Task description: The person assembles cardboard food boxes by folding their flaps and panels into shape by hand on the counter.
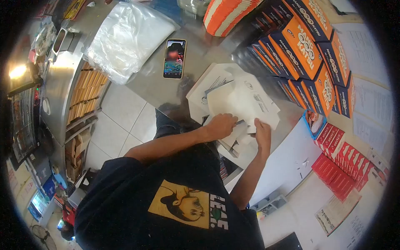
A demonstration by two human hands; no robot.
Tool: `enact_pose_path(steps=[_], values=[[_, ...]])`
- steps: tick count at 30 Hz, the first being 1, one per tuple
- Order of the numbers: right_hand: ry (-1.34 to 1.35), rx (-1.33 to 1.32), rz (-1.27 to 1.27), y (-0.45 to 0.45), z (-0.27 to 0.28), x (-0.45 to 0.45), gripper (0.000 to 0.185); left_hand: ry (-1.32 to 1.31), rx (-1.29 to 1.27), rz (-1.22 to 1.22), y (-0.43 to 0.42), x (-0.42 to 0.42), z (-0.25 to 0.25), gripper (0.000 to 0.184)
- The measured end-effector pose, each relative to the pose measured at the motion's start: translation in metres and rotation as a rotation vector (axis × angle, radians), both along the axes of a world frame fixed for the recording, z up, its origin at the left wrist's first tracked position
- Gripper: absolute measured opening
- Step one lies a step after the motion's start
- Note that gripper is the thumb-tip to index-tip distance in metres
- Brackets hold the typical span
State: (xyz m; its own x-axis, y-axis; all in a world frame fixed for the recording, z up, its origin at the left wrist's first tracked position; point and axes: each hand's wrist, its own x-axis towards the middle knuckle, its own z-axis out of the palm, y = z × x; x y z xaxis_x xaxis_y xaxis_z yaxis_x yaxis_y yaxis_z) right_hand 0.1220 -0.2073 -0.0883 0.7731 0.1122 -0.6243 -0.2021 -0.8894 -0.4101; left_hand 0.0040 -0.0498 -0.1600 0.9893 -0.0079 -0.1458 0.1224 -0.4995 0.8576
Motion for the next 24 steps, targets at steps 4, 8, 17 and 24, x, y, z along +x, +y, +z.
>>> enact_pose_path(steps=[4, 8, 17, 24], values=[[0.206, 0.367, -0.261, 0.003, -0.009, -0.023, 0.041, -0.061, -0.09, 0.029, -0.01, 0.004, -0.003, 0.021], [0.189, 0.337, -0.177, 0.006, -0.017, -0.043, 0.037, 0.024, -0.145, 0.072, -0.01, 0.007, -0.005, 0.023], [0.198, 0.376, 0.141, -0.007, 0.051, -0.035, 0.039, 0.16, -0.061, -0.039, 0.04, 0.01, 0.067, 0.018], [-0.519, 0.204, 0.756, 0.081, 0.087, 0.028, 0.036, -0.499, 0.139, 0.23, 0.108, 0.054, 0.117, 0.037]])
